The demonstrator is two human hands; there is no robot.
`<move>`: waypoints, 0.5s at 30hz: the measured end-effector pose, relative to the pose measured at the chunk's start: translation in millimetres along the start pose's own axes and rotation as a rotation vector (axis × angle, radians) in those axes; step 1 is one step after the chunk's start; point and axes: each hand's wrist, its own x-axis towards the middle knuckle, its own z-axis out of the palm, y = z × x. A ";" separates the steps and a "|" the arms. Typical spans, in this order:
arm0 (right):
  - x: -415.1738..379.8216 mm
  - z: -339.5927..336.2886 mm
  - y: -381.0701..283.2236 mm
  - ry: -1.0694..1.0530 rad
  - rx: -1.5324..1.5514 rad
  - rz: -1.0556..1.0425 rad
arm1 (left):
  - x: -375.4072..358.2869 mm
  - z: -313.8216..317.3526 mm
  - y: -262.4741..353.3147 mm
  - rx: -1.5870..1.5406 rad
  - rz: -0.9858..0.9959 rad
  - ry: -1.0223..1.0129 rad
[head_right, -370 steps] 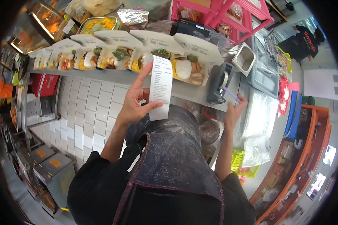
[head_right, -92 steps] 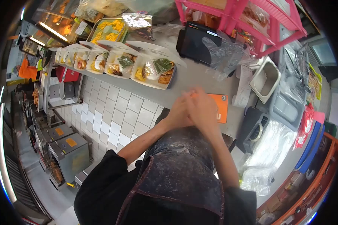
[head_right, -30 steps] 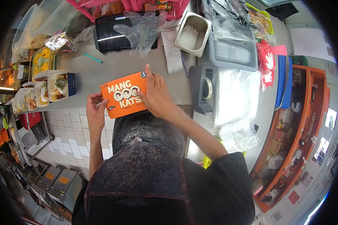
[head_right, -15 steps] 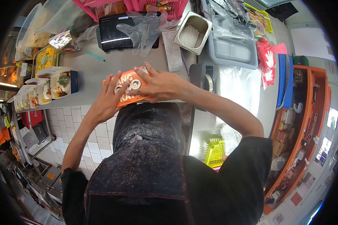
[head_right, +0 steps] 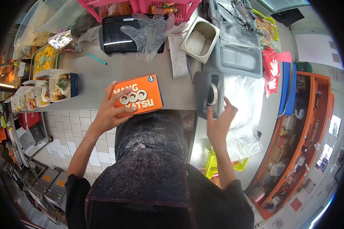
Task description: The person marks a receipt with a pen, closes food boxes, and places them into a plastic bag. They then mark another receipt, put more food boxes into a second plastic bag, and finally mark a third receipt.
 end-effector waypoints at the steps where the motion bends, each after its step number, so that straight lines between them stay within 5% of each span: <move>1: -6.2 -7.8 6.2 -0.031 -0.117 0.100 | 1.5 2.6 5.7 -0.003 -0.005 -0.003; 5: -3.3 -1.8 36.1 -0.267 0.100 0.337 | 5.8 8.5 9.9 -0.090 -0.087 0.142; 7: 4.1 -1.3 35.9 -0.349 0.387 0.634 | 3.4 11.6 10.4 -0.111 -0.092 0.153; 15: -43.6 4.9 67.5 -0.141 0.753 0.482 | 4.4 9.2 12.4 -0.118 -0.098 0.168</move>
